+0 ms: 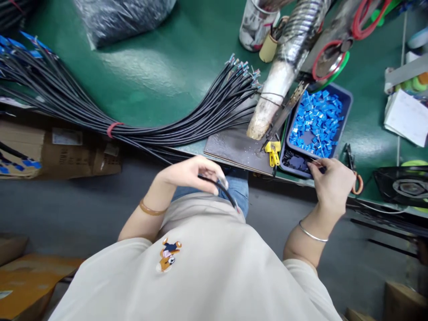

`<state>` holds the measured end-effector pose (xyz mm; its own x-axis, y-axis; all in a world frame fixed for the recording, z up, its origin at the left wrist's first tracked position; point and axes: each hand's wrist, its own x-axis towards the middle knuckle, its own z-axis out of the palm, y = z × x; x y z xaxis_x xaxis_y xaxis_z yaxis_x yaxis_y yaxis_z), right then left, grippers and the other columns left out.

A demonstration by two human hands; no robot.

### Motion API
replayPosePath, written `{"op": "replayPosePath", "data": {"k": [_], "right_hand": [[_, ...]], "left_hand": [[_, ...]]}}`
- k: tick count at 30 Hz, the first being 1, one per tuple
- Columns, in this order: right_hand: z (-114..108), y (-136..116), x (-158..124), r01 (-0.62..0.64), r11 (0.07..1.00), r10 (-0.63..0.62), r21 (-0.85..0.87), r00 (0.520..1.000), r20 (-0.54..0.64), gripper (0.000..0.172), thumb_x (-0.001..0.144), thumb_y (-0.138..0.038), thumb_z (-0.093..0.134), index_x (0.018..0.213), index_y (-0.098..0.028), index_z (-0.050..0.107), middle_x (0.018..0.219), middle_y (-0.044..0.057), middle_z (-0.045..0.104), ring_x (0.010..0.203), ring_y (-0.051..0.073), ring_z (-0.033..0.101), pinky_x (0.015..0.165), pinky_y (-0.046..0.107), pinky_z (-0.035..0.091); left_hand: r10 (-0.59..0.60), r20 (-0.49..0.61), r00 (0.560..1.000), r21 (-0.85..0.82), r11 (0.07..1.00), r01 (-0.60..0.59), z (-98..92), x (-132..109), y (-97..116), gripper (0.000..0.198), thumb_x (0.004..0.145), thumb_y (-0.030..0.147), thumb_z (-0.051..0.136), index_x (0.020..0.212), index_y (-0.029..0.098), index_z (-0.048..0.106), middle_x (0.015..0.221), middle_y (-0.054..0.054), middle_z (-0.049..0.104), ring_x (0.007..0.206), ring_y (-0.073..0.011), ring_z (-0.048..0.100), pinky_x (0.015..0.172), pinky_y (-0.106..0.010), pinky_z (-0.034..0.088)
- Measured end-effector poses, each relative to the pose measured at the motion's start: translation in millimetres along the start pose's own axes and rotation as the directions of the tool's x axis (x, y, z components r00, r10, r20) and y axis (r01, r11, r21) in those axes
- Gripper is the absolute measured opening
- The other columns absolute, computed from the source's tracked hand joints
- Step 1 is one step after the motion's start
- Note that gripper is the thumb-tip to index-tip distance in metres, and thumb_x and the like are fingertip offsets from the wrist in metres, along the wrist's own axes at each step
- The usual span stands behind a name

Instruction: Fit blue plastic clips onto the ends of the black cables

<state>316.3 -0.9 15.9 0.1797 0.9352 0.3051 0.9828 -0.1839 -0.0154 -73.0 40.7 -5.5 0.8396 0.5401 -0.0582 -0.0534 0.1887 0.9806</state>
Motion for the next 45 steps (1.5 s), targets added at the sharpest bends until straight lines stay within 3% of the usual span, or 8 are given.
{"op": "replayPosePath", "data": {"k": [4,7,10,13,18,23,38,45], "right_hand": [[-3.9,-3.0,-0.3,-0.013,1.0,0.012,0.014,0.999,0.053,0.007,0.074,-0.018,0.071,0.069,-0.019,0.066,0.071,0.004,0.068,0.062,0.017,0.055,0.062,0.031,0.033],[-6.0,-6.2,-2.8,-0.068,0.997,0.068,0.045,0.998,0.004,0.007,0.073,-0.015,0.069,0.07,-0.019,0.064,0.07,0.003,0.067,0.057,0.014,0.051,0.062,0.03,0.036],[-15.1,-23.1,-11.4,-0.163,0.94,0.223,0.3,0.959,-0.176,0.003,0.077,-0.019,0.065,0.076,-0.018,0.062,0.07,0.003,0.066,0.05,0.01,0.048,0.055,0.028,0.036],[-28.4,-56.1,-24.3,-0.068,0.684,0.36,0.727,0.897,-0.255,0.008,0.077,-0.021,0.069,0.076,-0.019,0.062,0.072,0.003,0.065,0.063,0.013,0.062,0.051,0.025,0.037],[-29.6,-111.5,-42.7,-0.112,0.403,0.212,0.908,0.977,0.026,0.008,0.077,-0.026,0.074,0.077,-0.02,0.069,0.074,0.0,0.065,0.062,0.009,0.058,0.051,0.022,0.042],[-8.7,-135.8,-47.4,-0.203,0.366,0.113,0.908,0.978,0.173,0.011,0.083,-0.032,0.07,0.087,-0.023,0.073,0.08,-0.001,0.066,0.048,0.003,0.038,0.044,0.022,0.028],[-1.2,-136.6,-44.9,-0.258,0.219,0.028,0.941,0.966,0.259,0.005,0.082,-0.025,0.069,0.083,-0.022,0.072,0.075,-0.003,0.063,0.048,0.002,0.033,0.046,0.022,0.023],[0.7,-136.1,-45.4,-0.31,0.146,0.02,0.939,0.95,0.311,0.008,0.079,-0.029,0.07,0.079,-0.021,0.071,0.07,-0.003,0.063,0.052,0.005,0.043,0.046,0.019,0.032]], "left_hand": [[-0.008,0.305,0.952,-0.043,0.999,0.022,27.2,29.5,-4.8,0.018,0.076,0.023,0.076,0.09,0.011,0.075,0.088,-0.011,0.076,0.075,-0.015,0.07,0.07,-0.022,0.055],[0.037,-0.084,0.996,-0.078,0.996,-0.044,44.6,51.4,-6.2,0.014,0.081,0.024,0.071,0.084,0.01,0.072,0.08,-0.008,0.074,0.067,-0.0099,0.065,0.065,-0.019,0.052],[0.096,-0.44,0.893,-0.072,0.987,-0.141,51.6,61.2,-5.7,0.013,0.081,0.023,0.07,0.08,0.011,0.067,0.065,0.0,0.064,0.057,-0.0048,0.056,0.057,-0.015,0.046],[0.129,-0.518,0.846,-0.038,0.984,-0.174,53.8,62.9,-4.5,0.011,0.082,0.021,0.068,0.081,0.011,0.064,0.061,0.002,0.06,0.055,-0.0048,0.055,0.056,-0.014,0.046],[0.149,-0.579,0.802,0.038,0.987,-0.156,59.9,65.0,-0.9,0.015,0.081,0.024,0.069,0.08,0.011,0.064,0.064,0.0,0.062,0.057,-0.0055,0.058,0.056,-0.014,0.047],[0.198,-0.584,0.787,0.13,0.98,-0.151,64.4,67.6,1.2,0.012,0.082,0.022,0.068,0.079,0.011,0.064,0.072,-0.001,0.065,0.065,-0.0064,0.061,0.064,-0.015,0.05],[0.249,-0.419,0.873,0.326,0.939,-0.111,61.0,61.5,2.2,0.023,0.088,0.023,0.063,0.068,0.012,0.063,0.063,0.0,0.063,0.058,-0.0073,0.054,0.058,-0.018,0.044],[0.334,-0.417,0.845,0.399,0.903,-0.161,62.3,58.9,-2.2,0.016,0.088,0.022,0.063,0.076,0.012,0.064,0.065,-0.001,0.065,0.059,-0.0083,0.059,0.058,-0.019,0.044]]}}
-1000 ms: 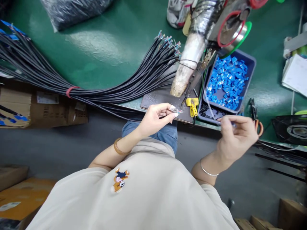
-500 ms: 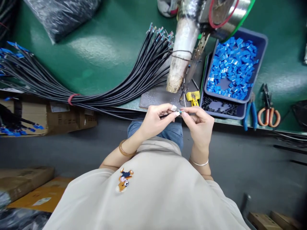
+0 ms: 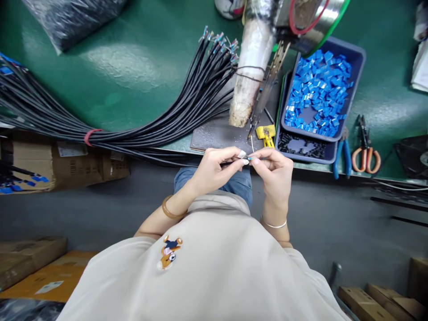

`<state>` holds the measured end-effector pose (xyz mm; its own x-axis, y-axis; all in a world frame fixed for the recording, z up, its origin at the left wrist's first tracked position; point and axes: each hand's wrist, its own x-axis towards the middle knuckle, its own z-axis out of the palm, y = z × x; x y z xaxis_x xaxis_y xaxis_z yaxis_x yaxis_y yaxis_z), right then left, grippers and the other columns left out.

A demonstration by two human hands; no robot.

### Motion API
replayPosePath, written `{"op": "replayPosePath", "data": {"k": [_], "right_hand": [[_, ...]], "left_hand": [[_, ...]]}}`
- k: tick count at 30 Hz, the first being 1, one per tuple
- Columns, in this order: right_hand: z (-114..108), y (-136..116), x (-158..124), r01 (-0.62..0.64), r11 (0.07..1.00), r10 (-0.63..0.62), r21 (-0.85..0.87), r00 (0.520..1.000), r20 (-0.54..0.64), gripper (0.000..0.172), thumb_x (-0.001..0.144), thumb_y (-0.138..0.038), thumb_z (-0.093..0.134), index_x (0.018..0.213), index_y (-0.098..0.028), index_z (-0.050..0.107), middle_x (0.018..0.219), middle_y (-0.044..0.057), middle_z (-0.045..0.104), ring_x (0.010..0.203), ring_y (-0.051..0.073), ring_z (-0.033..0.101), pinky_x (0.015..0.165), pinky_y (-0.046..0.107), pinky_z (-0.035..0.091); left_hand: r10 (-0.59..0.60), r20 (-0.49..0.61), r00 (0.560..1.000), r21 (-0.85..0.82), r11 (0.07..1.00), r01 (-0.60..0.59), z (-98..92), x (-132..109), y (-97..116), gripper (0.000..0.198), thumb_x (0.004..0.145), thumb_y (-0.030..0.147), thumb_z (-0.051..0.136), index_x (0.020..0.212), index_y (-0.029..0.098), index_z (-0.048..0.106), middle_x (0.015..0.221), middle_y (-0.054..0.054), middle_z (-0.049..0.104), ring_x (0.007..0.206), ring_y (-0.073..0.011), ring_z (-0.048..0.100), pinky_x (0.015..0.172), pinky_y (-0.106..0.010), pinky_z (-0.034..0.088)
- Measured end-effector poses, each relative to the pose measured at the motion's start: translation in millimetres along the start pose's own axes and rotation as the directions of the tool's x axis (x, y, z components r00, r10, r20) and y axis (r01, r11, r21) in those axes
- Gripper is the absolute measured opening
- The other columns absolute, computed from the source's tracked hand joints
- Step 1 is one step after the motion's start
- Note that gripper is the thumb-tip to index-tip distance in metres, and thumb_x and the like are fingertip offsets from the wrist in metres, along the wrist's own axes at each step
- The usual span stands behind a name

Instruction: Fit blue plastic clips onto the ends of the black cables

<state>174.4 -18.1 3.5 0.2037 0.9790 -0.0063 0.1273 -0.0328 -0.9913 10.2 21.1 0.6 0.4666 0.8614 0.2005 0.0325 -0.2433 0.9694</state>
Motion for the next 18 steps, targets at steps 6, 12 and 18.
{"op": "replayPosePath", "data": {"k": [6,12,18], "right_hand": [[3.4,7.6,5.9,-0.105,0.966,0.081,0.236,0.991,0.111,0.024,0.072,-0.041,0.076,0.073,-0.019,0.067,0.066,-0.003,0.062,0.052,0.007,0.05,0.051,0.021,0.044],[17.2,11.7,-8.4,0.312,0.916,-0.348,-0.251,0.931,-0.11,0.003,0.084,-0.024,0.066,0.084,-0.025,0.069,0.077,-0.002,0.066,0.058,0.007,0.055,0.053,0.021,0.043],[14.1,16.1,-11.9,0.53,0.679,-0.58,-0.509,0.812,0.072,0.025,0.083,-0.013,0.067,0.101,-0.029,0.071,0.085,-0.001,0.071,0.072,0.01,0.064,0.06,0.023,0.047]], "left_hand": [[0.047,-0.003,0.999,0.018,0.999,-0.047,-1.3,-3.5,-0.4,0.013,0.086,0.025,0.066,0.081,0.014,0.066,0.071,-0.002,0.067,0.061,-0.0085,0.06,0.059,-0.018,0.046],[-0.268,0.04,0.962,-0.346,0.9,0.265,-1.2,-3.6,1.8,0.026,0.087,0.037,0.065,0.078,0.014,0.057,0.061,0.001,0.063,0.038,-0.0028,0.047,0.037,-0.015,0.037],[-0.367,0.083,0.927,-0.539,0.765,0.351,-7.2,-4.2,-6.4,0.027,0.083,0.034,0.071,0.098,0.016,0.058,0.068,0.001,0.068,0.035,-0.0013,0.041,0.033,-0.015,0.029]]}}
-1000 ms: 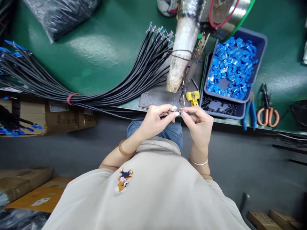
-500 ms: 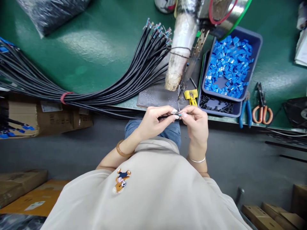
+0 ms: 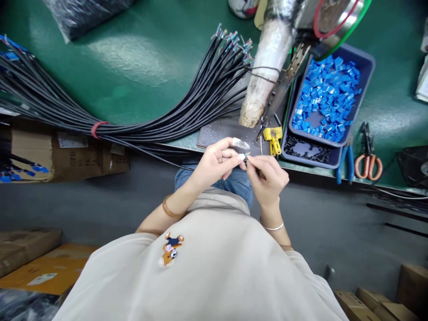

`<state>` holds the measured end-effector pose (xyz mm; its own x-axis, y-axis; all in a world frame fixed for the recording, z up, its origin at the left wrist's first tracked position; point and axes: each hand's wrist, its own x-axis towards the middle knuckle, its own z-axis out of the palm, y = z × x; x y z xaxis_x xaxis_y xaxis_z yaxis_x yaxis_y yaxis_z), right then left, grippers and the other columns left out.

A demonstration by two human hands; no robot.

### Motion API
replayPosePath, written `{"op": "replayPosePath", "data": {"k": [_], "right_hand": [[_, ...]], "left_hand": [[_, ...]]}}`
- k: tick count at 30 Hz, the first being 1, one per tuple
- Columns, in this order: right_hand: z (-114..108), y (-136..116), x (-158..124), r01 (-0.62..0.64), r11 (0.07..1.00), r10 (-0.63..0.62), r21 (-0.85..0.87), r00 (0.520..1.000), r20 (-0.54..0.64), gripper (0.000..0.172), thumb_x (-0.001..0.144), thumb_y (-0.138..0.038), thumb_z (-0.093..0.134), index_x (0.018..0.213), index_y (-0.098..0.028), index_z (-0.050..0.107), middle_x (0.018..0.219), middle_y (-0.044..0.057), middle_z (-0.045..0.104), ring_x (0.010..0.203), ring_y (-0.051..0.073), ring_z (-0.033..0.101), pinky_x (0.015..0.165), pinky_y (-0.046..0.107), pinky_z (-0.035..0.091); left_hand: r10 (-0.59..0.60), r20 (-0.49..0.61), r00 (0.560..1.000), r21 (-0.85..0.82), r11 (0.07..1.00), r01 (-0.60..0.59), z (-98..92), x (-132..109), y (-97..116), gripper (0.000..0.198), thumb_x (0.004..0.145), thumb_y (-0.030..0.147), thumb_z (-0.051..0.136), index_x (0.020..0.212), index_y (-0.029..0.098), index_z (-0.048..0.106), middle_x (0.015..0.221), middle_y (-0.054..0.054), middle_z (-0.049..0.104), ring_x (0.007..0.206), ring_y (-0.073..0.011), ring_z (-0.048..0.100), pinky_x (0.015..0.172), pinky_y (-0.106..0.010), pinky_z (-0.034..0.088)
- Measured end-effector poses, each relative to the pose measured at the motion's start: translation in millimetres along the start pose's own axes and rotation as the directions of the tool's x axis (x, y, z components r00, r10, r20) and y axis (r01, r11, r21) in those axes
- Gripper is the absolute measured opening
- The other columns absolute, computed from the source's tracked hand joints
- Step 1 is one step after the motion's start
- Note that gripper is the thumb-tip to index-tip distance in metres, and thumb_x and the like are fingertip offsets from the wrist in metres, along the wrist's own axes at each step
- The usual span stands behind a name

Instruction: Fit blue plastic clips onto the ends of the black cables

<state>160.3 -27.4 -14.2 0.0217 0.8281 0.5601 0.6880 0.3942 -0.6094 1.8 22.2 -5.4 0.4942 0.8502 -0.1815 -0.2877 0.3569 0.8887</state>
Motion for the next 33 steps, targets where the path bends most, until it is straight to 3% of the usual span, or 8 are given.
{"op": "replayPosePath", "data": {"k": [4,7,10,14,23,33], "right_hand": [[-11.3,-0.2,8.1,-0.284,0.945,0.297,0.162,0.953,-0.058,0.012,0.085,-0.021,0.068,0.092,-0.028,0.074,0.083,-0.001,0.067,0.075,0.011,0.062,0.058,0.025,0.044],[-18.7,-4.3,13.5,-0.36,0.898,0.383,0.255,0.922,-0.049,0.014,0.085,-0.022,0.068,0.094,-0.029,0.075,0.085,0.0,0.065,0.079,0.011,0.061,0.059,0.025,0.044],[-21.6,-9.1,15.6,-0.383,0.881,0.405,0.28,0.914,-0.024,0.015,0.084,-0.022,0.069,0.096,-0.03,0.075,0.089,0.001,0.065,0.08,0.011,0.062,0.059,0.025,0.045],[-19.8,-12.6,15.6,-0.422,0.868,0.445,0.26,0.895,-0.035,0.009,0.083,-0.027,0.071,0.091,-0.026,0.073,0.087,0.002,0.064,0.078,0.012,0.062,0.057,0.026,0.046],[-13.0,-11.2,17.2,-0.395,0.87,0.412,0.295,0.911,0.003,0.004,0.084,-0.026,0.07,0.087,-0.025,0.073,0.083,0.0,0.066,0.073,0.011,0.06,0.056,0.026,0.043],[-15.3,-9.0,16.9,-0.401,0.893,0.404,0.203,0.914,0.026,0.009,0.085,-0.032,0.068,0.087,-0.024,0.073,0.084,0.001,0.065,0.072,0.012,0.06,0.054,0.026,0.043]], "left_hand": [[-0.031,0.047,0.998,-0.037,0.999,0.032,-1.9,3.7,2.5,0.023,0.079,0.034,0.075,0.083,0.013,0.066,0.064,-0.001,0.065,0.038,0.0001,0.034,0.034,-0.017,0.022],[0.006,0.036,0.999,-0.036,0.999,-0.005,1.0,6.6,4.1,0.017,0.077,0.029,0.076,0.08,0.013,0.069,0.06,0.0,0.062,0.042,-0.0014,0.039,0.038,-0.016,0.027],[0.059,-0.006,0.998,0.011,0.998,-0.059,5.9,8.0,3.0,0.013,0.076,0.025,0.076,0.078,0.013,0.071,0.059,0.001,0.059,0.05,-0.0037,0.048,0.046,-0.016,0.038],[0.071,-0.076,0.995,0.03,0.997,-0.069,11.4,8.8,2.1,0.012,0.071,0.022,0.077,0.074,0.013,0.069,0.058,0.003,0.054,0.05,-0.0028,0.042,0.045,-0.016,0.034],[0.144,-0.034,0.989,0.015,0.99,-0.143,16.9,10.6,3.4,0.008,0.073,0.013,0.071,0.073,0.012,0.064,0.06,0.005,0.053,0.052,-0.0023,0.044,0.048,-0.014,0.037],[0.201,-0.033,0.979,0.166,0.967,-0.193,16.6,9.7,-1.5,0.01,0.076,0.019,0.071,0.074,0.013,0.063,0.065,0.004,0.053,0.057,-0.0036,0.045,0.053,-0.015,0.037]]}}
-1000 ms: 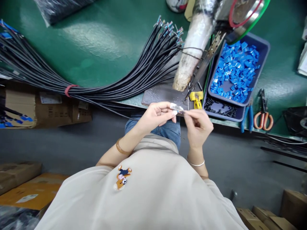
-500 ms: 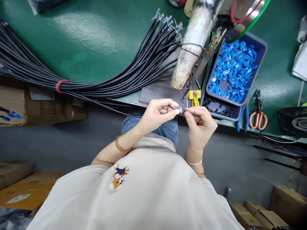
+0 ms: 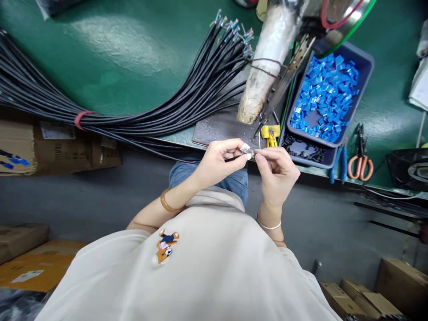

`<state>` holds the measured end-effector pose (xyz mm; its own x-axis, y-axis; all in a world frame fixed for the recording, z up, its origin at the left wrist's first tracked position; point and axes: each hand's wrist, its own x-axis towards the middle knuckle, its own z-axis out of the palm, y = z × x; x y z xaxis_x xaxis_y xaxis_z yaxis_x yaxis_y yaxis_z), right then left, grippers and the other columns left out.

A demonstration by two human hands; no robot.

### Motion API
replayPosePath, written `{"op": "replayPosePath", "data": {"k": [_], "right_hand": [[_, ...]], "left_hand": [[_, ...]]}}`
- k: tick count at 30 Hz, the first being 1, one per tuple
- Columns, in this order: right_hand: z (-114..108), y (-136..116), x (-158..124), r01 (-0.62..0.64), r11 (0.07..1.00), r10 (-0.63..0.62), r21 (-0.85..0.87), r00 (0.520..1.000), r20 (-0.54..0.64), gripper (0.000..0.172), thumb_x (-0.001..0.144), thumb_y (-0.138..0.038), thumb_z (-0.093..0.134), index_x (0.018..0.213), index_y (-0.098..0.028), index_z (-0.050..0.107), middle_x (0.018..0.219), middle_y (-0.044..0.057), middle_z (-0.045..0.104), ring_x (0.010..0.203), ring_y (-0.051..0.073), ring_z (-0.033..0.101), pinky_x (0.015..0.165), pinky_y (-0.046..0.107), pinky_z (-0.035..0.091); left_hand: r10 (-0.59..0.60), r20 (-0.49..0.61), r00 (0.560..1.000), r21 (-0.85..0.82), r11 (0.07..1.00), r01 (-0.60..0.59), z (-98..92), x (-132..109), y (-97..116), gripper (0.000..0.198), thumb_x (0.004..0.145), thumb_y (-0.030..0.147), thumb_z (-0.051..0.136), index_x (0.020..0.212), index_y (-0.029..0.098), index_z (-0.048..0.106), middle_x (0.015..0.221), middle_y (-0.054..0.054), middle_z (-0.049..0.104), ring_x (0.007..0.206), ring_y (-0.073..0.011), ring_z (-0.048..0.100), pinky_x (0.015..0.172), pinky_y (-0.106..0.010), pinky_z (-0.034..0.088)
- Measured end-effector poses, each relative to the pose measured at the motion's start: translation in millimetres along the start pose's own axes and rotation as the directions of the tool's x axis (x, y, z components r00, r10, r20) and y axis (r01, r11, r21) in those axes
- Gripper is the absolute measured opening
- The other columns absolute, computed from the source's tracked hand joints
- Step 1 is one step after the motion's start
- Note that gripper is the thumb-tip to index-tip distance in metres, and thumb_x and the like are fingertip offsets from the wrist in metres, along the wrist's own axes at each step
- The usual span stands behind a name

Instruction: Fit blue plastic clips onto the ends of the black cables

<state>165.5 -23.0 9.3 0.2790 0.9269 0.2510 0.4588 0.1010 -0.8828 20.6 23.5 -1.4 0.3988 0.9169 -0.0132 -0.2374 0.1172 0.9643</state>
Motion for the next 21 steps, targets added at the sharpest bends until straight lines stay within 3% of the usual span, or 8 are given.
{"op": "replayPosePath", "data": {"k": [14,21], "right_hand": [[1.9,1.4,0.3,0.004,0.999,-0.004,0.054,1.0,0.0,0.006,0.085,-0.028,0.069,0.086,-0.024,0.073,0.083,0.001,0.065,0.074,0.012,0.059,0.056,0.026,0.042],[-2.2,0.9,1.5,0.084,0.996,-0.083,-0.02,0.996,0.026,0.008,0.083,-0.021,0.07,0.088,-0.025,0.075,0.083,-0.001,0.066,0.056,0.006,0.043,0.048,0.025,0.029]], "left_hand": [[-0.01,0.049,0.999,0.071,0.997,0.006,-2.6,0.1,-1.6,0.01,0.081,0.022,0.065,0.076,0.014,0.06,0.065,0.003,0.047,0.056,-0.0048,0.041,0.052,-0.017,0.035],[-0.032,0.112,0.993,0.2,0.98,0.009,-5.4,-2.3,-0.7,0.008,0.082,0.019,0.061,0.082,0.015,0.054,0.065,0.005,0.043,0.056,-0.0046,0.038,0.053,-0.017,0.034]]}}
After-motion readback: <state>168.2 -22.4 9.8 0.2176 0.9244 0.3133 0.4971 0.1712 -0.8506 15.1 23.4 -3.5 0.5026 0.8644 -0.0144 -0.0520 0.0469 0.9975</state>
